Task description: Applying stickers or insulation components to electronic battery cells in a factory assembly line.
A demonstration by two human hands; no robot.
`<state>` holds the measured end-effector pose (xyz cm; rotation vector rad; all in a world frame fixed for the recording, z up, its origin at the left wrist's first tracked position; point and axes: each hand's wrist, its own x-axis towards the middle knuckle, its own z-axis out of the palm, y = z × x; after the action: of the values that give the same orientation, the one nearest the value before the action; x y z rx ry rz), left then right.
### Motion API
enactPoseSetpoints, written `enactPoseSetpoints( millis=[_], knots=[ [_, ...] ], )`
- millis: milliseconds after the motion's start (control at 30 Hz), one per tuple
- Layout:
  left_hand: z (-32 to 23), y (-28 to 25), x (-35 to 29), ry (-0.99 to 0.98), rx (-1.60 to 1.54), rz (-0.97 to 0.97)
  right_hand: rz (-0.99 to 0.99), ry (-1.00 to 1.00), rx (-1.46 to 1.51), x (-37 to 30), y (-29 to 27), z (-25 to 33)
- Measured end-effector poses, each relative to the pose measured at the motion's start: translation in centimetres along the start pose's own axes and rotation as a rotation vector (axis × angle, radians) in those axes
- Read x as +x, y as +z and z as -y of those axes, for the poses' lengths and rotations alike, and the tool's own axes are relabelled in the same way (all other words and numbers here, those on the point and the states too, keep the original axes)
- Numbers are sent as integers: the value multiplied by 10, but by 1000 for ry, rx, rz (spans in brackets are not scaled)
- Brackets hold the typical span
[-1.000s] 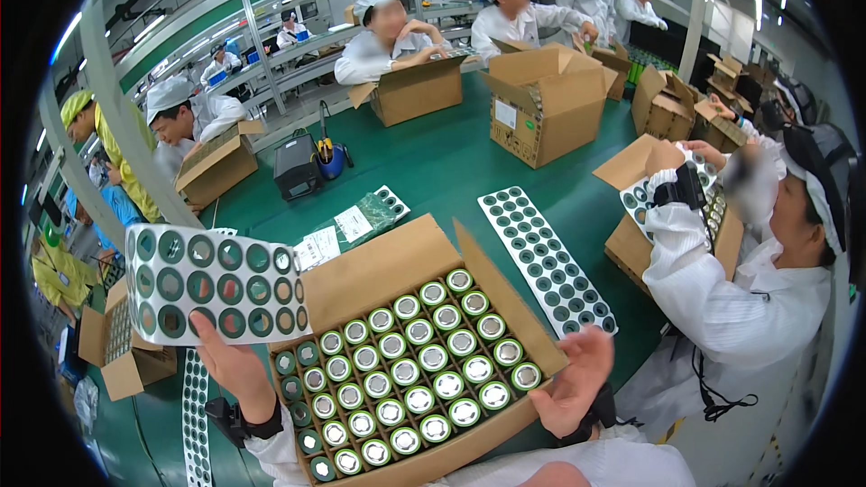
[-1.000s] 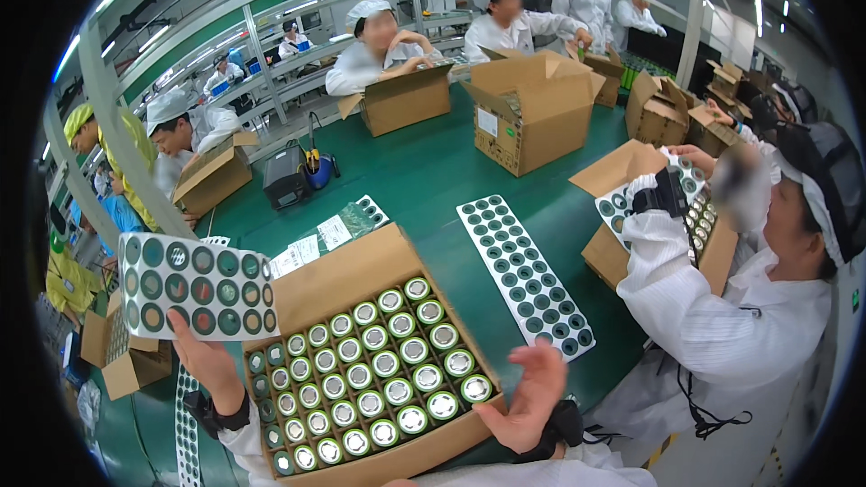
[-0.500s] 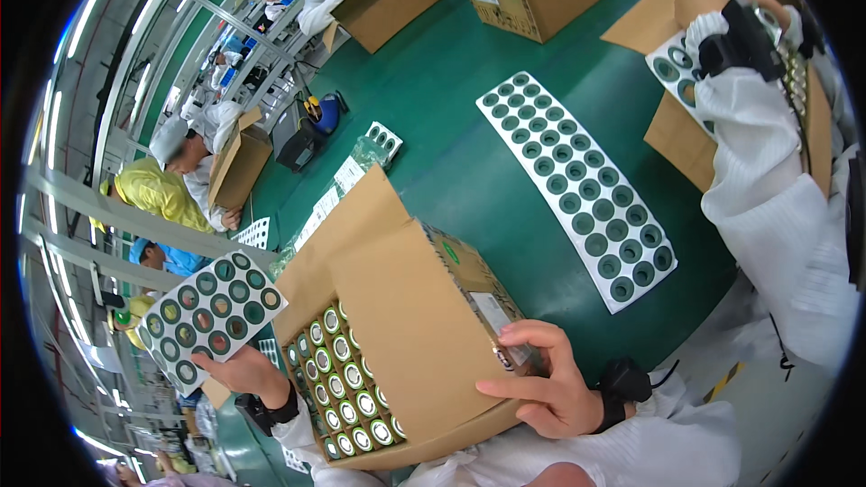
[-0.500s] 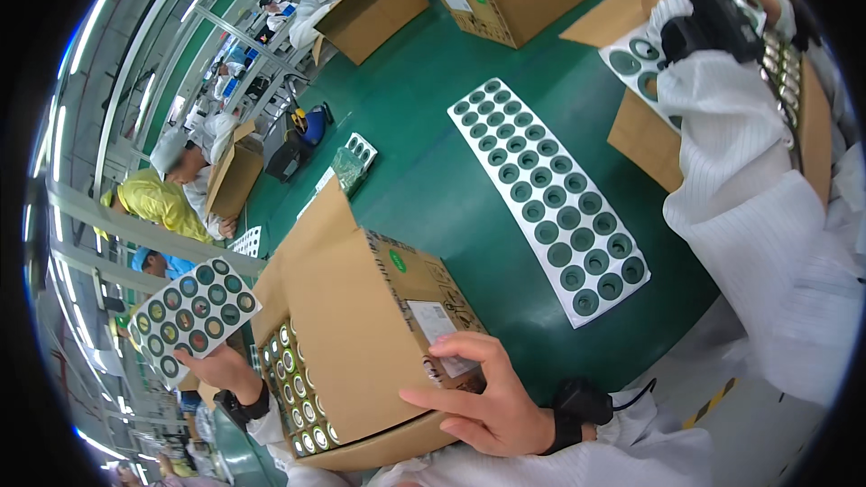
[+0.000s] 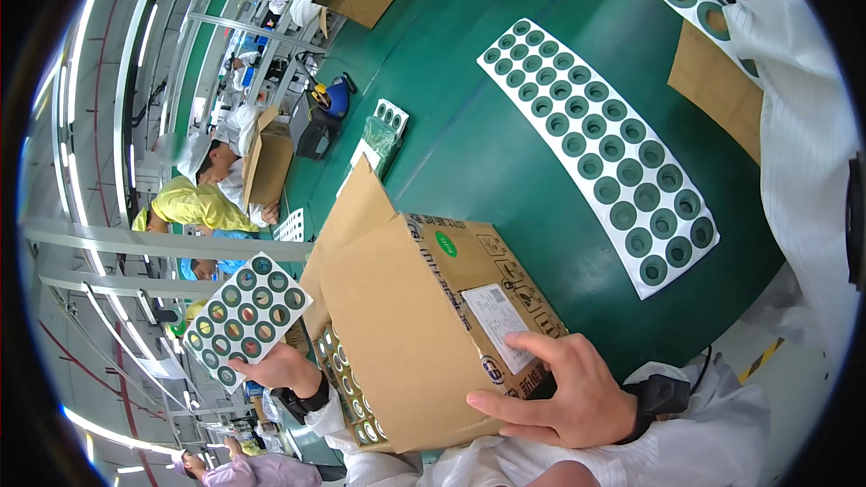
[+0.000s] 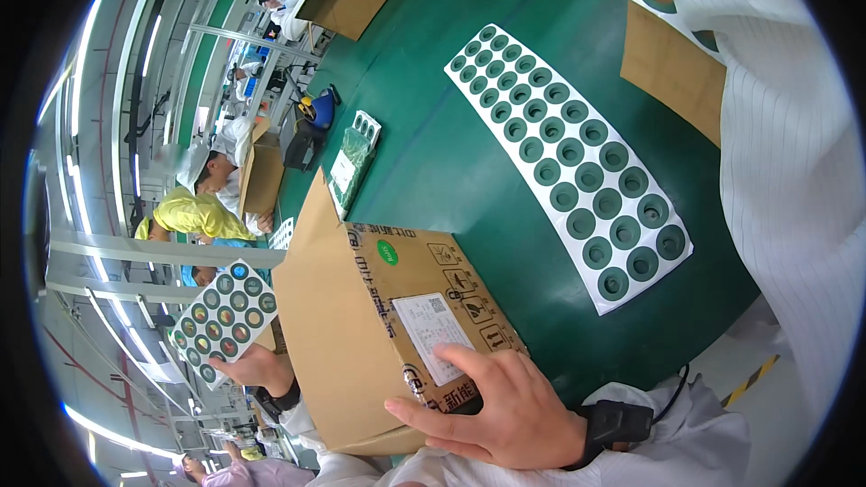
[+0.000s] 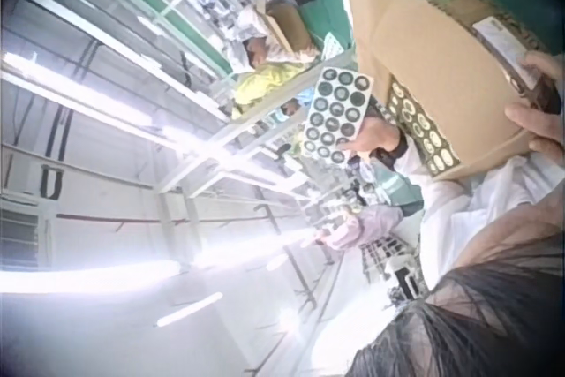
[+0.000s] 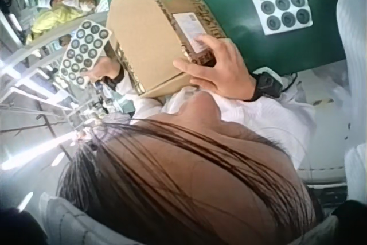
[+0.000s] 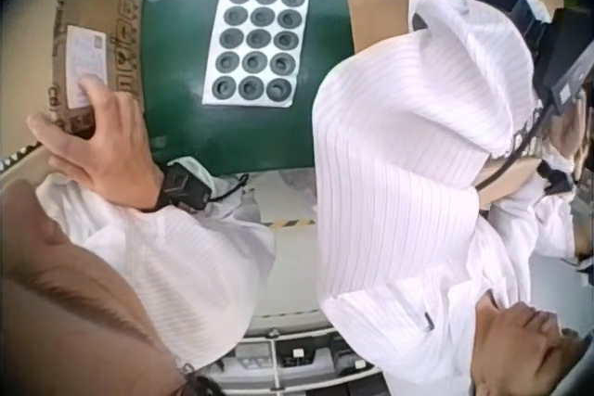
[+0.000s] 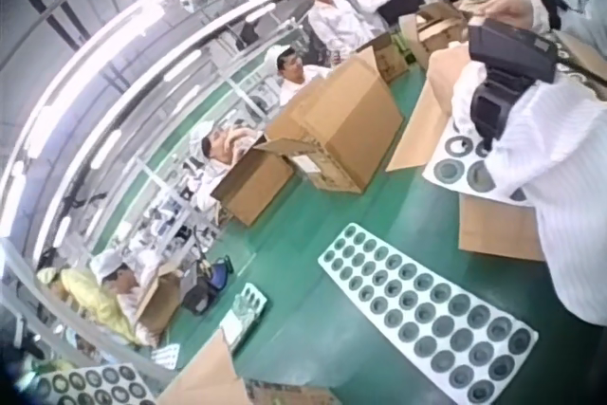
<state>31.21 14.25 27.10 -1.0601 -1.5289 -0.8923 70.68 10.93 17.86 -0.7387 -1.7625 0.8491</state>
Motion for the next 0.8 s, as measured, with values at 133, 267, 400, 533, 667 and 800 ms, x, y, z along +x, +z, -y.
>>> enactPoseSetpoints(
  millis=[133,267,400,533,667,800],
  knots=[
    [-14,2,3,-254,-565,-13,-28,-45,-59,-2,6,-4],
    [-17,2,3,-381,-772,4,73,81,-7,-7,4,3],
    [-8,1,6,-397,-839,3,72,72,10,-8,3,3],
    [-24,-2,9,-659,-1370,-31,66,58,-6,-10,4,1],
    [-17,3,5,-336,-784,-21,45,45,-19,-13,6,-1],
    [15,2,4,92,126,13,-90,-104,-112,-17,11,-8]
  ],
)
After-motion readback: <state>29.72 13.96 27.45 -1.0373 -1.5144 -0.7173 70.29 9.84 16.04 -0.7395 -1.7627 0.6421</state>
